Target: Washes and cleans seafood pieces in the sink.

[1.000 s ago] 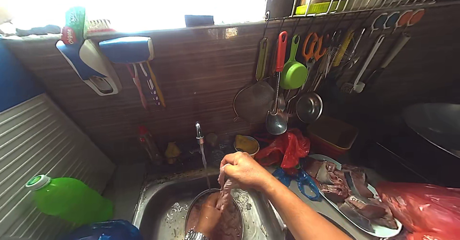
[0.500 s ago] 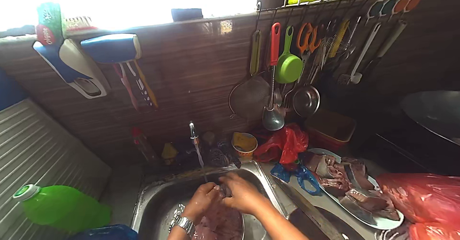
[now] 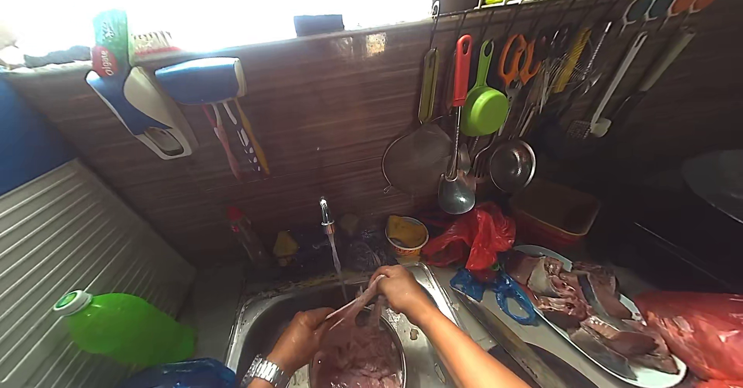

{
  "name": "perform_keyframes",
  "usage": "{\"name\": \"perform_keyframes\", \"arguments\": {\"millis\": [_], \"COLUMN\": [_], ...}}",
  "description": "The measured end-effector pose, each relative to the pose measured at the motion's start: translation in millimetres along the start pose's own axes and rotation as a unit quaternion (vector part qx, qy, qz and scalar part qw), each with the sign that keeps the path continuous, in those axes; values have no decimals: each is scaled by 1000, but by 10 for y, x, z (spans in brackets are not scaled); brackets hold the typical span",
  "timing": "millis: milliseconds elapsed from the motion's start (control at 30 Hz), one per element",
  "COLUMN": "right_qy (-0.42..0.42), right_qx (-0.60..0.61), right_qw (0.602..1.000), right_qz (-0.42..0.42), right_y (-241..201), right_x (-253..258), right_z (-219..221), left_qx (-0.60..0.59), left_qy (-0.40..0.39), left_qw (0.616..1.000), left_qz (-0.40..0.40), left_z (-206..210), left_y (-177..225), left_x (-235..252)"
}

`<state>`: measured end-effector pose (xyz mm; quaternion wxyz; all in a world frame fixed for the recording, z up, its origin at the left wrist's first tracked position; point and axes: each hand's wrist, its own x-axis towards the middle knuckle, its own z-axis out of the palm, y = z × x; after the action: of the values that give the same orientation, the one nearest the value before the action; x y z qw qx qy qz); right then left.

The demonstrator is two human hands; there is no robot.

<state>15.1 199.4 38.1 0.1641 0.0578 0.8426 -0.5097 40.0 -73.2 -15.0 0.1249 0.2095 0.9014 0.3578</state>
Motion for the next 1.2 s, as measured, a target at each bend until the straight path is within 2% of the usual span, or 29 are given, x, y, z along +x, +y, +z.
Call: {"name": "perform_keyframes", "arguments": {"millis": [100,200,267,367,467,533,600,700,800,867,967,1067,1133,1200], "right_qy": [41,72,99,131,141,109,83,66,65,65,49,-16,-73,-117], "right_qx": [4,20,35,59,78,58,56,121,181,205,201,58,-77,-141], "right_qw": [999,997,994,990,987,992,994,987,977,972,974,995,990,977], "right_qz": [12,18,11,-2,-20,-25,-46,-77,-96,-95,-87,-83,-90,-111], "right_y": [138,253,265,209,103,-57,-227,-467,-695,-797,-770,-528,-334,-205], "right_x": [-43,-104,-163,-313,-462,-572,-658,-772,-885,-933,-912,-811,-702,-588], "right_z": [-226,-497,-679,-961,-1231,-1276,-1263,-1248,-1241,-1236,-1156,-999,-788,-475], "left_qx": [4,-5,-60,-139,-133,-94,4,154,108,25,-98,-191,-194,-168], "left_qy": [35,74,119,173,179,128,81,73,14,-24,-7,26,26,34], "left_qw": [999,992,974,926,910,926,954,978,994,999,995,980,979,985], "left_qz": [-28,-103,-183,-307,-350,-342,-290,-124,2,8,-23,-59,-61,-28], "left_z": [131,221,226,200,232,269,287,473,823,1046,1240,1044,817,629], "left_y": [-116,-257,-339,-458,-631,-513,-237,197,426,533,499,503,475,439], "left_x": [-145,-234,-220,-259,-262,-167,-45,58,165,218,249,180,159,169]}}
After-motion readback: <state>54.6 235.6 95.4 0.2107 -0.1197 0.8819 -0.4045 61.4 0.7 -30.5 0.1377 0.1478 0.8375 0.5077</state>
